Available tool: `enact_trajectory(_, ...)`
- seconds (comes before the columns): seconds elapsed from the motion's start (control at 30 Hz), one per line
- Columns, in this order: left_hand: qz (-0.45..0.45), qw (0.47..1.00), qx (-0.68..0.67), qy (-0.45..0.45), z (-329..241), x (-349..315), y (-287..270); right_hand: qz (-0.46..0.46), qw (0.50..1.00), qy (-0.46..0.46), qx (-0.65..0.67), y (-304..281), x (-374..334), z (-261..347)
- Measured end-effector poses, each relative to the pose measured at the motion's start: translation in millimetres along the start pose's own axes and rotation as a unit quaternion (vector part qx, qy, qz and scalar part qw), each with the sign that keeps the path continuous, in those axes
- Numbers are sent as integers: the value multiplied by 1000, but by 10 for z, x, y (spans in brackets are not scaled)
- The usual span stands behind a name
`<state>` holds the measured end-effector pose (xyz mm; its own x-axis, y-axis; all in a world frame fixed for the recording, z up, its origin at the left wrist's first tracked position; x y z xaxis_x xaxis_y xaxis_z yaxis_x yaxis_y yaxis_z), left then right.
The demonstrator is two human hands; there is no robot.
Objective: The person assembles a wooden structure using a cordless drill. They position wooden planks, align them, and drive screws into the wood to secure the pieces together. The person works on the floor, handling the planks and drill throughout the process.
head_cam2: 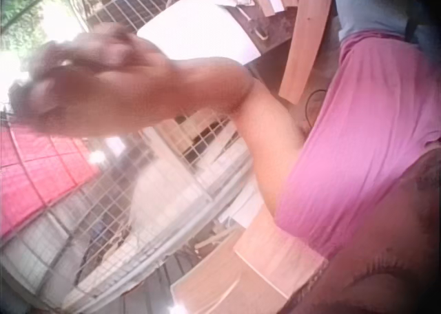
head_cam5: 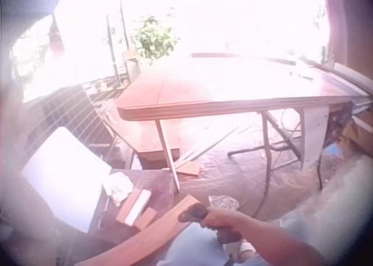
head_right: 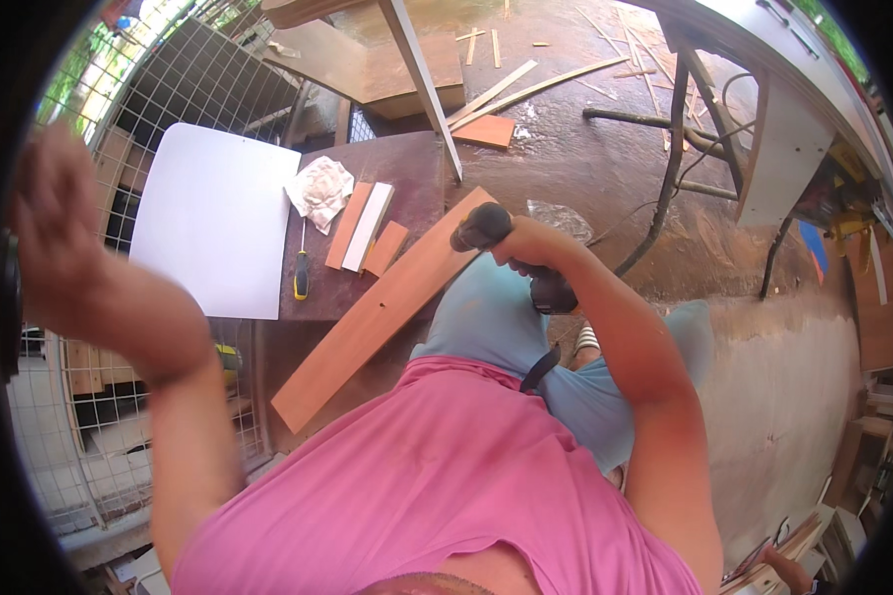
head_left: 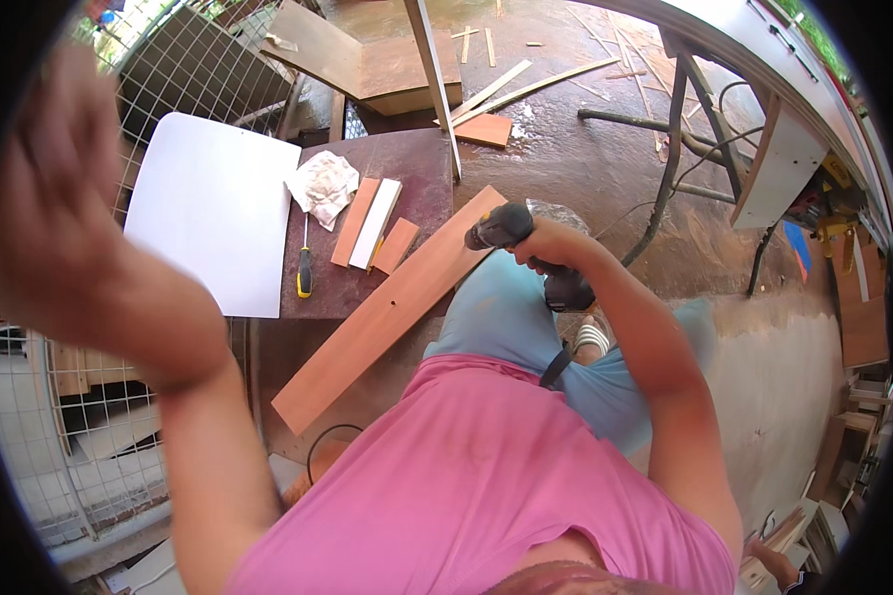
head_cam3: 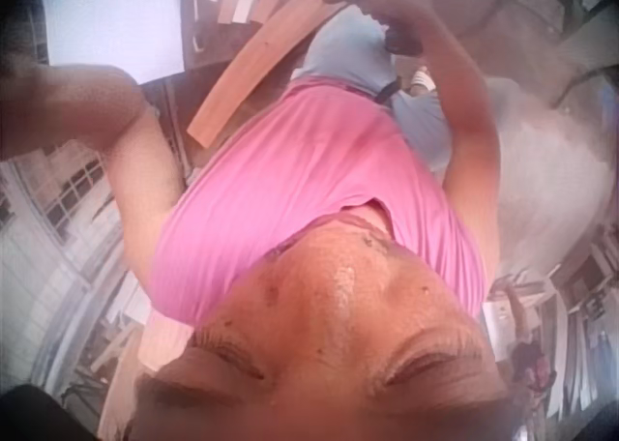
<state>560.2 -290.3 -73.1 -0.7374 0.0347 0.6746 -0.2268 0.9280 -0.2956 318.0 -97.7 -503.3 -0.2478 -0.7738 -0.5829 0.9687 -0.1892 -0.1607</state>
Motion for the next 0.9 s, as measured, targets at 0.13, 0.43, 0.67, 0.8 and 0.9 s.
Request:
enact_trajectory(0.13, -293, 921, -65, -248, 1390, -1690, 498, -21, 999, 17, 29, -84, -8, -85)
enact_trajectory(0.43, -210, 882, 47, -420, 3802, -3005, 1995, -9, 998, 30, 51, -65, -89, 30)
enact_trajectory(0.67, -116, 903, 140, -390, 3862, -2849, 2004, -38, 995, 44, 87, -134, -195, 74)
enact_trajectory(0.8, -170, 899, 269, -302, 3828, -2820, 1981, -37, 993, 50, 102, -111, -201, 80)
enact_trajectory(0.9, -145, 876, 324, -327, 3783, -2868, 2003, -31, 992, 43, 112, -104, -207, 88)
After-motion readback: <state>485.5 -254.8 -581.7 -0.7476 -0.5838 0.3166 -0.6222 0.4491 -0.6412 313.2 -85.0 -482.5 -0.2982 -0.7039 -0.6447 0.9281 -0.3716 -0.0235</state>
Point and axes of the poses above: each hand's wrist, its own x-axis towards the middle knuckle, its own y-axis out of the palm, z = x × y, the point moved 4 cm from there along x, towards the middle knuckle, and after that the axes turned 2 degrees about -x, right-handed, at the moved point
